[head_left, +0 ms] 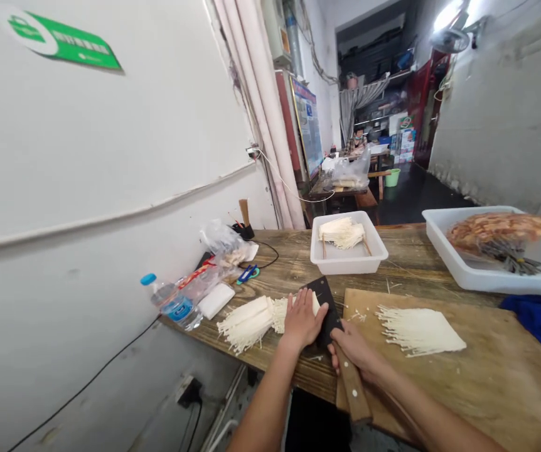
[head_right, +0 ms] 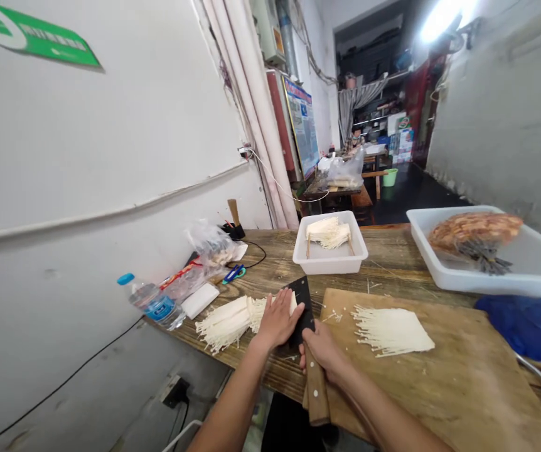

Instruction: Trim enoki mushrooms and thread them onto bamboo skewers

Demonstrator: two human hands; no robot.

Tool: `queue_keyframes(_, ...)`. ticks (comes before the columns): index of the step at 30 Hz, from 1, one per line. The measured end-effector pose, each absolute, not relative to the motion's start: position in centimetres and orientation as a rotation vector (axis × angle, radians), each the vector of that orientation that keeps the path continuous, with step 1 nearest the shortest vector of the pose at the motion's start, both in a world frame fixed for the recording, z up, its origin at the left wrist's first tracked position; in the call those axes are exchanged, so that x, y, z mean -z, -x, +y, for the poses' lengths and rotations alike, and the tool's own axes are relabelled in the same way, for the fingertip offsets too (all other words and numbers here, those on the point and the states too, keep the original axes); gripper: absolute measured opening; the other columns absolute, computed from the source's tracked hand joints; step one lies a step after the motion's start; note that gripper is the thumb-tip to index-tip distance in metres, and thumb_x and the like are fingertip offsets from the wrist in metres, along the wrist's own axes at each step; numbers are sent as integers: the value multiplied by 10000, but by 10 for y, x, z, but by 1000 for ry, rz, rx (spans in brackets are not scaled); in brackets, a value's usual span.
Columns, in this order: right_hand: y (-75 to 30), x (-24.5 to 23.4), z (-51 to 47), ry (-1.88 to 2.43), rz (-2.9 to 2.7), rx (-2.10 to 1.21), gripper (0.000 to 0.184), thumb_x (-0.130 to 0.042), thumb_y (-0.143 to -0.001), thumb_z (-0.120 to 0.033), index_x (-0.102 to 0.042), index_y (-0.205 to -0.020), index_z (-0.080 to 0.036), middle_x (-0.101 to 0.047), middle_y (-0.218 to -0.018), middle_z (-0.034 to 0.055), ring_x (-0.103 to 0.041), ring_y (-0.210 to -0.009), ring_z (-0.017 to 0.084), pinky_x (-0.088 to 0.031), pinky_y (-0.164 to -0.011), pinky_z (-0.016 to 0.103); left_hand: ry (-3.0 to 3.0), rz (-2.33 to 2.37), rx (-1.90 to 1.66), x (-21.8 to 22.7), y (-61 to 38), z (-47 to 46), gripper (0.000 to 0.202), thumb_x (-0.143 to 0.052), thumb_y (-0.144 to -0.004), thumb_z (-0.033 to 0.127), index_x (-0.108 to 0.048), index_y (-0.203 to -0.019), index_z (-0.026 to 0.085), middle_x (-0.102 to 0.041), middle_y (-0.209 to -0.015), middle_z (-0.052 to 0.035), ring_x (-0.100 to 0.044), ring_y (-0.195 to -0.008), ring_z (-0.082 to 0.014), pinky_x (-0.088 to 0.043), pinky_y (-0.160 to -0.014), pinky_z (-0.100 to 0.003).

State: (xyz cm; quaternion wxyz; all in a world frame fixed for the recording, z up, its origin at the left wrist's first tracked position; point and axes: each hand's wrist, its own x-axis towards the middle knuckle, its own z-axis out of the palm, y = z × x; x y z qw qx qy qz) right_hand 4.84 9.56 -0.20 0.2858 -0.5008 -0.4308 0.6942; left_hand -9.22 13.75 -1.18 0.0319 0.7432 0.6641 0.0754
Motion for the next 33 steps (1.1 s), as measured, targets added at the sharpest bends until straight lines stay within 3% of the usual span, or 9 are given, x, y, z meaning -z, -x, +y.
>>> queue_keyframes(5,-97,-19,83,1313,-1130,-1786,13,-467,-838,-205,-462,-843,-194,-500,-479,-84,-492,-334,100,-368,-340,188,-2359,2136,-127,16,84,135,679,-152,-965,527,-359,-1435,84,-375,-1489,-148,-286,-1414,-257,-130,-1172,-501)
queue_keyframes(7,-127,-26,66,1301,-1091,-1727,75,-478,-759,-198,-426,-810,-214,-498,-467,-88,-495,-322,106,-350,-324,180,-2389,2178,-90,19,81,135,645,-198,-968,486,-363,-1429,67,-364,-1491,-168,-279,-1415,-281,-108,-1167,-530)
queue_keyframes(11,-198,-32,18,1297,-939,-1626,177,-483,-769,-374,-405,-853,-238,-509,-537,-98,-481,-350,90,-410,-342,200,-2452,2228,-27,20,78,136,628,-309,-949,452,-349,-1432,52,-354,-1490,-188,-275,-1414,-299,-85,-1164,-547)
queue_keyframes(15,-262,-25,-24,1418,-842,-1439,329,-561,-741,-536,-400,-784,-251,-516,-523,-79,-463,-336,102,-389,-310,220,-2466,2334,-263,0,47,132,674,-344,-938,460,-278,-1456,33,-270,-1520,-217,-204,-1435,-318,-40,-1159,-568)
queue_keyframes(18,-293,-16,-42,1527,-760,-1331,386,-549,-704,-619,-414,-760,-262,-514,-465,-55,-452,-306,122,-377,-300,246,-2615,1918,-329,-19,-11,121,739,-328,-936,525,-180,-1490,60,-197,-1546,-215,-121,-1453,-303,-50,-1174,-536)
queue_keyframes(20,-304,-12,-49,1578,-720,-1310,434,-535,-652,-668,-418,-763,-265,-522,-445,-43,-465,-303,140,-398,-306,267,-2726,1470,-221,-24,-55,111,798,-350,-921,565,-87,-1509,96,-121,-1574,-167,-50,-1461,-264,-91,-1190,-483)
queue_keyframes(24,-311,-6,-58,1573,-680,-1318,442,-505,-651,-672,-411,-783,-260,-528,-449,-49,-479,-312,143,-417,-308,266,-2766,1191,-26,-15,-116,98,899,-440,-866,615,-98,-1501,77,-89,-1577,-182,-33,-1460,-274,-116,-1194,-469)
queue_keyframes(28,-310,-1,-63,1519,-614,-1255,354,-485,-751,-595,-407,-806,-254,-492,-448,-79,-445,-315,111,-376,-301,218,-2733,1250,71,-3,-129,102,782,-344,-925,549,-160,-1477,27,-151,-1561,-210,-92,-1458,-266,-144,-1194,-450)
queue_keyframes(33,-314,15,-63,1483,-588,-1370,367,-488,-760,-603,-410,-851,-257,-522,-475,-71,-482,-330,127,-389,-302,227,-2758,1210,183,-5,-129,113,701,-325,-944,488,-225,-1455,18,-249,-1531,-224,-199,-1439,-280,-187,-1182,-449)
